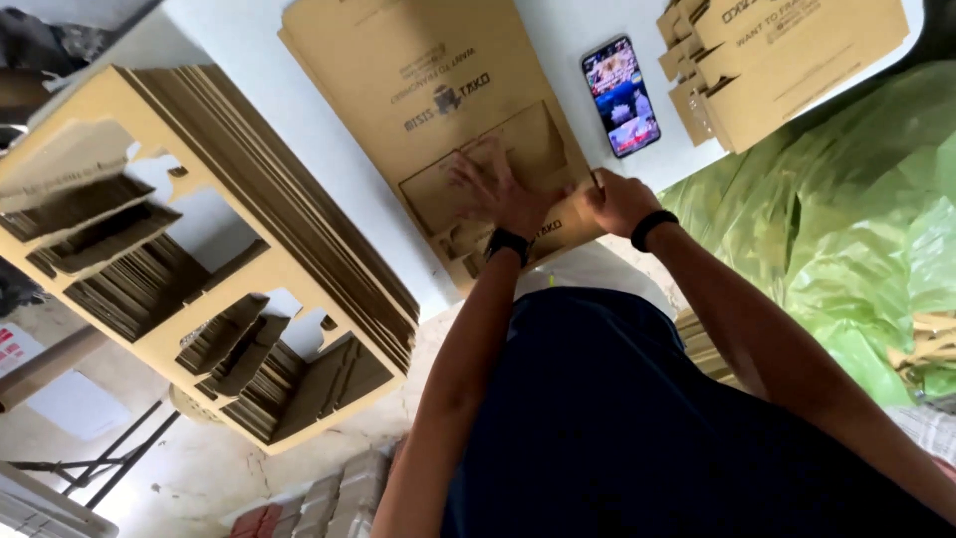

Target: Folding pre-cut cardboard sheets into 3D bouquet holders and inserting plastic liners.

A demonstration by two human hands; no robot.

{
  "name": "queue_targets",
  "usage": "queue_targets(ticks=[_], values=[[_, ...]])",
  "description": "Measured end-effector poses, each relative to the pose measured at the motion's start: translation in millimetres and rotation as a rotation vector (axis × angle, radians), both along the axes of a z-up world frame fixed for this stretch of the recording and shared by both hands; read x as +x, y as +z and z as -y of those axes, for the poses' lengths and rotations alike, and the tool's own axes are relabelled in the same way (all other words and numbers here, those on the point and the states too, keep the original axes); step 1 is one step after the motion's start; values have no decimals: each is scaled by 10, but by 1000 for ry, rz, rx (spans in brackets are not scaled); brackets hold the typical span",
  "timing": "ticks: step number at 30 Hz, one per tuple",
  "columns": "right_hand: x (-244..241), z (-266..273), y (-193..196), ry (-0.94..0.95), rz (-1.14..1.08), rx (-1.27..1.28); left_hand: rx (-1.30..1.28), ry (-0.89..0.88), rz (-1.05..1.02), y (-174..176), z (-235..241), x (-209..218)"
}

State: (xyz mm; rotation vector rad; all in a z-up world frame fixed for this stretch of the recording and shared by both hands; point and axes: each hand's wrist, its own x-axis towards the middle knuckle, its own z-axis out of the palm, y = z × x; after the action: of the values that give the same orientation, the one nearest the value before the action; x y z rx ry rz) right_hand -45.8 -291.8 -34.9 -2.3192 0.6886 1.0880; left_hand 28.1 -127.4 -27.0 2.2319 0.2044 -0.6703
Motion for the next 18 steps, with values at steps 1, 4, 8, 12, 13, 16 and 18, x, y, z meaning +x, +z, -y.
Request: queue_targets(ticks=[1, 4, 8, 12, 13, 16, 18], values=[[18, 22, 11, 4, 26, -24, 137, -79, 0, -187, 43, -43], [48, -137, 31, 45, 8, -122, 128, -107, -155, 70, 6, 93], [69, -393, -63, 60, 8, -237, 62, -158, -193, 849, -277, 478], [122, -540, -92, 85, -34, -304, 193, -302, -210, 434, -122, 264], [194, -522, -83, 76, -21, -294, 411, -349, -166, 32, 2, 109], [66, -233, -66, -300, -12, -115, 223, -290, -128, -7, -90, 75], [-50, -152, 95, -393, -23, -38, 91, -281, -118, 9, -203, 74]])
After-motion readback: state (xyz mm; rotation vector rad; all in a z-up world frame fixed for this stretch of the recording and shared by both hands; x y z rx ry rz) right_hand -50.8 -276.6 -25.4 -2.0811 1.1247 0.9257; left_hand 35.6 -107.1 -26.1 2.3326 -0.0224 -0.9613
